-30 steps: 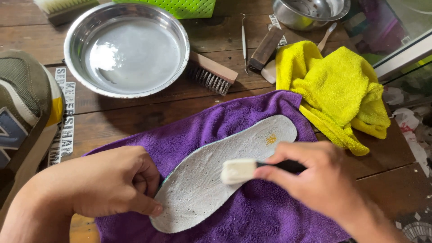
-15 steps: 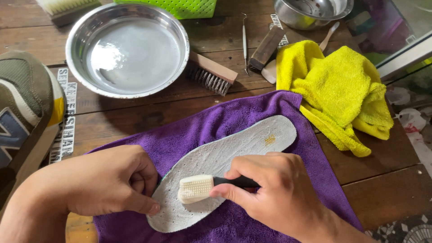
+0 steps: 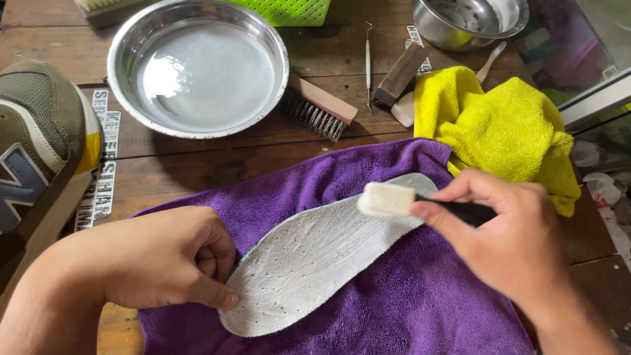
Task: The person cleans a white shoe insole placed on a purple towel using a wooden brush and a smaller white brush. They repeatedly dip the brushes into a metal bowl of soapy water and scrub the insole surface. A sneaker is visible on the table next to the work area.
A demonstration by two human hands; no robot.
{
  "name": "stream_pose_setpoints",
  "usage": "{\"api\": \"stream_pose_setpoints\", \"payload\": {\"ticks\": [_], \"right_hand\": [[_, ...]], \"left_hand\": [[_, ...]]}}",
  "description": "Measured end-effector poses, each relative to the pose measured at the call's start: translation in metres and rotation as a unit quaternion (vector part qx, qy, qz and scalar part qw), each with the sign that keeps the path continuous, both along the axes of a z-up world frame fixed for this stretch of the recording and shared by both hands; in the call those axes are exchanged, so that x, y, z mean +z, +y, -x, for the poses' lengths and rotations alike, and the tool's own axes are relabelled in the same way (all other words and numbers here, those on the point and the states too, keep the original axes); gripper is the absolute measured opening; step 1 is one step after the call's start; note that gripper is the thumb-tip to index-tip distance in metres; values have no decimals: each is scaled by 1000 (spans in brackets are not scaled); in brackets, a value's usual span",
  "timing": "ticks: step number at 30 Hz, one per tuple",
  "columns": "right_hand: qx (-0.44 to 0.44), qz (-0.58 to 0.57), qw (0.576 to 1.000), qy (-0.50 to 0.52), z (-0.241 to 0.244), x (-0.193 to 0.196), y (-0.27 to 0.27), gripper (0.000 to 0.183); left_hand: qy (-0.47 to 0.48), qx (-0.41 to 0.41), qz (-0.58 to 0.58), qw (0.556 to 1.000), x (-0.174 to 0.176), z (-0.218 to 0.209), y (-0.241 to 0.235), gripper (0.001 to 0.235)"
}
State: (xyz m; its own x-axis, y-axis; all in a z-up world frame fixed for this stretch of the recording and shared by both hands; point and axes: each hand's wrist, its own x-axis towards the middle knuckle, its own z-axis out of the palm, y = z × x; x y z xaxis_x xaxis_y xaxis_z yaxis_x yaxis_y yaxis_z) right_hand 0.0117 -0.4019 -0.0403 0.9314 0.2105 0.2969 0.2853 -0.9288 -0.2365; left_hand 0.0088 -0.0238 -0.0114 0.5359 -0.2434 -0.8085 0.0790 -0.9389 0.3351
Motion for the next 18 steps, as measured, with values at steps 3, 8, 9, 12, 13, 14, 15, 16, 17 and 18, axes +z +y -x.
{"api": "stream_pose_setpoints", "payload": {"ticks": [3, 8, 9, 12, 13, 14, 15, 16, 17, 18], "right_hand": [[70, -153, 984, 63, 4, -10, 20, 29], [39, -72, 993, 81, -18, -17, -38, 30], [43, -71, 993, 80, -15, -17, -44, 30], [-51, -8, 998, 45, -10, -13, -45, 30], [-26, -11, 1000, -8, -2, -14, -37, 33], [-1, -14, 998, -61, 5, -17, -31, 35], [-8, -14, 999, -51, 11, -15, -15, 35], [50, -53, 997, -32, 16, -14, 0, 33], [109, -95, 989, -20, 16, -12, 16, 31], [105, -97, 990, -17, 12, -15, 14, 31]], "left_hand": [[10, -3, -8, 1000, -3, -2, 0, 35], [6, -7, 7, 1000, -12, -5, 4, 39], [5, -3, 8, 1000, -11, -4, 3, 39], [-1, 2, 1, 1000, -4, -3, 3, 37], [2, 1, -7, 1000, -3, -2, 2, 37], [6, 1, -15, 1000, -3, -2, -1, 38], [16, -6, -15, 1000, -4, -2, -2, 38], [21, -2, -28, 999, -4, -3, -4, 39], [20, 3, -42, 999, -3, -6, -6, 41], [23, -1, -44, 999, -10, -5, -2, 41]]}}
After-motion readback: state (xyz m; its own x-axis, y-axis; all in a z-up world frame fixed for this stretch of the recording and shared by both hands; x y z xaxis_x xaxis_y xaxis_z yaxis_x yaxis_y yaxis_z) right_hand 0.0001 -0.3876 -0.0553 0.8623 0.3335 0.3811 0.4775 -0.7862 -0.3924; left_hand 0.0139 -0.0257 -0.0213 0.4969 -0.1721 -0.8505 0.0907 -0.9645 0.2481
